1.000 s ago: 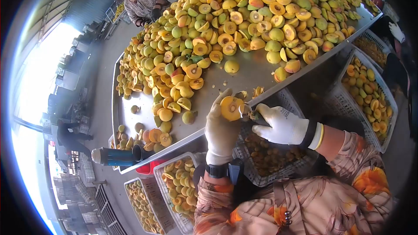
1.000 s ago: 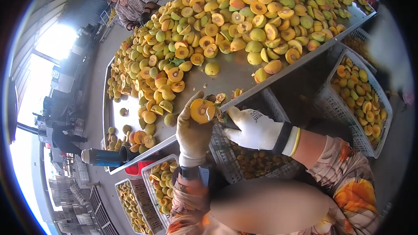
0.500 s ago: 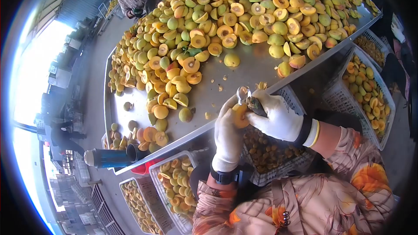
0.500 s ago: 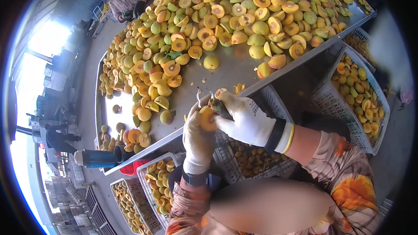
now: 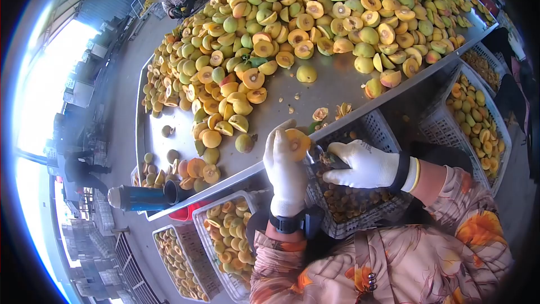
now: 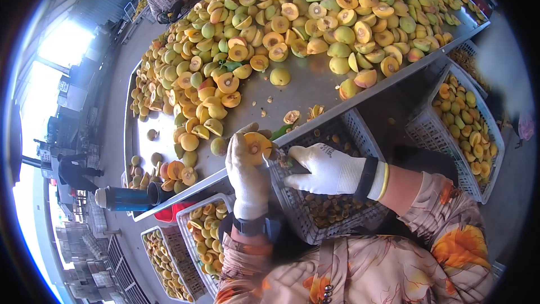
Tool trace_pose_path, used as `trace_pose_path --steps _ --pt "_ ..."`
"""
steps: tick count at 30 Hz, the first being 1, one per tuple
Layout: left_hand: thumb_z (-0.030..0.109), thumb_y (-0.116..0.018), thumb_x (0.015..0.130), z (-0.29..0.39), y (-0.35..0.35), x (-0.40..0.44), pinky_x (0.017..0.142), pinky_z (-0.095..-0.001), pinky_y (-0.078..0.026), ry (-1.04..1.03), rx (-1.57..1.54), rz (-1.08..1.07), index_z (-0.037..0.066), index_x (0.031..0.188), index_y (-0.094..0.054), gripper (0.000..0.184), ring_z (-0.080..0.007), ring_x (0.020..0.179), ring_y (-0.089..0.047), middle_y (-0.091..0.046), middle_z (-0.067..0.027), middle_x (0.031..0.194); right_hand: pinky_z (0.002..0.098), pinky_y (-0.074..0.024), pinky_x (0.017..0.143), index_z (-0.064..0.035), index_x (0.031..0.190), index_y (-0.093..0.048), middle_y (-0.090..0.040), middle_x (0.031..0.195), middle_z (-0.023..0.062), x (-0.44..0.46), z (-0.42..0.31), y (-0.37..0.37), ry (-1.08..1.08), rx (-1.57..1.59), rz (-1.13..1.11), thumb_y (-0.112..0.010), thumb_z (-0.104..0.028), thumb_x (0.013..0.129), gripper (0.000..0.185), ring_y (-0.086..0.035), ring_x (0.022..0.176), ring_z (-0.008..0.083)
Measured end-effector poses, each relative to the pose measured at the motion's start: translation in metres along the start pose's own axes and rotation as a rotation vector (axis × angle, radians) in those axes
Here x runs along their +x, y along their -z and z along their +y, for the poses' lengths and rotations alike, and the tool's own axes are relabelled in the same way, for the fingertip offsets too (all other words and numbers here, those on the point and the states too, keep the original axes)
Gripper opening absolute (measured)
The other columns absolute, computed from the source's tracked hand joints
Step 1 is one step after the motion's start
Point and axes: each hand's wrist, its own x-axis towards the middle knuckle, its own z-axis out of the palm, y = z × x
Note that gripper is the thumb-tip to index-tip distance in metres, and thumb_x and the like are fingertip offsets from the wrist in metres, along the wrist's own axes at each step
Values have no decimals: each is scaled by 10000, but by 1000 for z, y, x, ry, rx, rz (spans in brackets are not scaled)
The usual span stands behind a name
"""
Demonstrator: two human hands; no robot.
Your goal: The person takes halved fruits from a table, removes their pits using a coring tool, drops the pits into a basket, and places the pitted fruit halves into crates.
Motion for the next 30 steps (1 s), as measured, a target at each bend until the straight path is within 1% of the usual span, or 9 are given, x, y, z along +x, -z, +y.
trace_pose_path --steps 3,7,13,16,19,22,25,28,30 --pt "362 -462 1091 -1 -6 -8 839 -318 -541 -41 166 26 -51 1224 -616 460 -182 909 -657 -709 -151 1028 483 -543 764 24 1126 -557 -692 911 267 5 11 -20 130 -68 228 -743 -178 883 366 -677 939 473" --pt "388 -474 1093 -6 -14 -15 826 -308 -539 -44 -43 87 -62 1235 -615 492 -177 892 -651 -709 -150 1012 488 -548 737 18 1110 -547 -696 904 263 12 16 -39 159 -61 301 -736 -143 879 339 -685 911 461" --pt "378 -509 1084 0 -18 -19 811 -276 -537 -99 -56 158 -48 1218 -636 465 -161 864 -651 -716 -146 984 471 -552 688 6 1103 -565 -706 891 254 11 7 -51 86 -56 263 -720 -130 892 295 -698 831 458" --pt "375 -512 1081 4 -16 -19 797 -273 -538 -115 3 168 -40 1191 -653 452 -163 853 -653 -718 -146 965 459 -555 742 15 1126 -579 -712 940 258 11 -1 -48 30 14 205 -720 -137 895 310 -713 892 437" --pt "367 -519 1076 -2 -15 -18 780 -270 -537 -178 36 161 -37 1164 -665 438 -164 829 -653 -718 -145 939 439 -550 813 27 1158 -591 -714 1001 260 12 0 -49 88 156 146 -728 -147 894 345 -714 984 407" --pt "366 -522 1071 3 -15 -18 763 -279 -543 -140 45 146 -39 1149 -670 438 -174 815 -661 -720 -150 919 428 -539 865 34 1180 -603 -711 1047 263 11 1 -46 62 173 117 -721 -159 898 362 -694 1060 398" --pt "382 -529 1064 2 -10 -12 734 -295 -552 -130 19 48 -36 1132 -675 448 -187 785 -671 -725 -156 914 413 -542 844 38 1191 -605 -719 1034 234 10 -2 -34 181 188 93 -709 -174 899 375 -710 1000 351" --pt "396 -544 1054 4 -11 -11 712 -319 -565 -61 -59 -43 -33 1129 -673 454 -206 764 -685 -726 -163 926 379 -539 827 38 1202 -607 -715 992 182 10 -6 -13 -269 355 -293 -706 -187 892 395 -699 932 267" --pt "377 -528 1065 8 -20 -13 727 -311 -557 -15 -174 -68 -55 1146 -665 460 -200 755 -685 -733 -162 943 349 -536 767 41 1205 -602 -700 941 136 10 -5 -1 -312 417 -377 -712 -191 887 409 -675 857 207"
